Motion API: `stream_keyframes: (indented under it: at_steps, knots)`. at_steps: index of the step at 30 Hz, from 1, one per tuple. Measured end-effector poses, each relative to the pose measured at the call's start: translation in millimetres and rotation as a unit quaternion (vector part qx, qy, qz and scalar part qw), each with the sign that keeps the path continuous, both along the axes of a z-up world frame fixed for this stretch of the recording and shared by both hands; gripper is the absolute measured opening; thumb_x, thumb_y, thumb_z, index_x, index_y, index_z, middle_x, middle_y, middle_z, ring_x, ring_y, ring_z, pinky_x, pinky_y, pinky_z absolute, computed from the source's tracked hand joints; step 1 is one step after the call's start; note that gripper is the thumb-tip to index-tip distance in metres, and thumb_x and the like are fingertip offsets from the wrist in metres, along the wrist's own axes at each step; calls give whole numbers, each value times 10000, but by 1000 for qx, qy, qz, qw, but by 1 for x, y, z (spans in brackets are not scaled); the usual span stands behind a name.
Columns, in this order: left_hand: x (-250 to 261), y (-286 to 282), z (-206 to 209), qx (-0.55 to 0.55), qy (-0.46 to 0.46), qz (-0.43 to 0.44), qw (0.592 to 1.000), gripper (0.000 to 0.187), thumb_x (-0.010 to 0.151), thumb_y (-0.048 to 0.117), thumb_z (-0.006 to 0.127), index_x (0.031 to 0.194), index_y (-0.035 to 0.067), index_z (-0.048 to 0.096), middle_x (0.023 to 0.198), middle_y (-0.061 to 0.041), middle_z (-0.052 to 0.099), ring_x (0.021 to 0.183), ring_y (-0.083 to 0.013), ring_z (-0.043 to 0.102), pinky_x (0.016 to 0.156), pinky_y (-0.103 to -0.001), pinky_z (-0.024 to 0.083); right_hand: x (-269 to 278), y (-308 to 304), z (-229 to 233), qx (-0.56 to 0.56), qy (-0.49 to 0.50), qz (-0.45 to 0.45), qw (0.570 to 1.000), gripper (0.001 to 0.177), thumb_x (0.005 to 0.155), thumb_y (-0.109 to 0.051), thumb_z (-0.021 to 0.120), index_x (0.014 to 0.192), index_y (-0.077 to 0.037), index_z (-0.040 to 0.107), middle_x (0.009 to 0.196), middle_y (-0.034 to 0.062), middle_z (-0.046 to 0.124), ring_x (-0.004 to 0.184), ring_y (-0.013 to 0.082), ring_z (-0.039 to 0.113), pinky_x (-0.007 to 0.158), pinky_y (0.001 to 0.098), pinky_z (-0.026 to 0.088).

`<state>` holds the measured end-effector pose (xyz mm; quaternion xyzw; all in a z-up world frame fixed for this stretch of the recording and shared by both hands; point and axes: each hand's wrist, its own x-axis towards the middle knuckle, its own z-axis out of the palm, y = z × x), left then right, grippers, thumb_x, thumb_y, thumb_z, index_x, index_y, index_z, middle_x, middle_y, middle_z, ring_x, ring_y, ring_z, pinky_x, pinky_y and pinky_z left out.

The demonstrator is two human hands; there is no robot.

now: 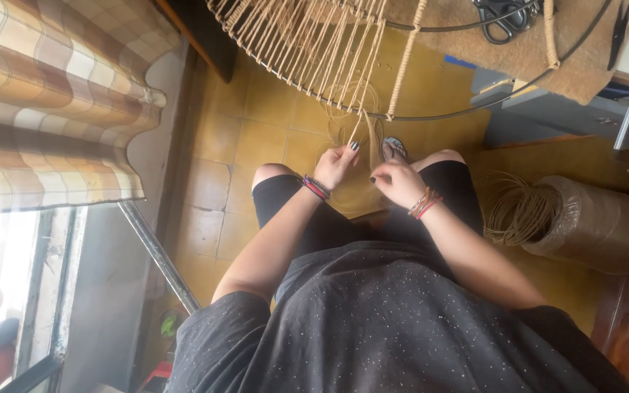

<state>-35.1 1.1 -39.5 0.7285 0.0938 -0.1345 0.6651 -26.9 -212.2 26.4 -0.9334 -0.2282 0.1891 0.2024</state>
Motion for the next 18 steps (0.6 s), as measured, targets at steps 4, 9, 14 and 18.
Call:
stream_keyframes:
  at_steps: [4, 9, 14, 18]
  knots:
    - [-13, 3, 57, -23, -83, 14, 996, 431, 1096, 414, 429, 900, 206, 752, 632, -36, 597, 679, -196, 582, 749, -326, 502, 5, 16, 59, 220, 88, -75, 969, 296, 951, -101, 557, 1211, -201, 656, 824, -29, 692, 781, 168, 650, 770, 319, 516]
    - [-19, -5, 79, -280, -40, 82, 956, 319, 1081, 268, 504, 1075, 46, 733, 631, 54, 481, 470, -26, 478, 451, -149, 406, -21, 13, 57, 260, -70, -102, 958, 221, 996, -133, 473, 1134, -226, 618, 597, -43, 570, 617, 184, 624, 694, 314, 545]
    - [-4, 9, 74, -294, 103, -13, 950, 510, 1051, 338, 462, 748, -18, 664, 415, -60, 429, 244, -112, 426, 271, -214, 292, -24, -10, -31, -130, -12, 135, 982, 284, 982, -355, 518, 890, -224, 753, 851, 57, 749, 939, 277, 725, 895, 452, 552]
    - [14, 16, 63, 111, 92, -77, 987, 521, 762, 749, 732, 812, 240, 829, 741, -147, 732, 865, -391, 727, 837, -406, 575, 12, -4, -9, 72, -83, 54, 992, 263, 804, -194, 772, 1065, -227, 776, 873, 105, 668, 968, 337, 675, 906, 464, 546]
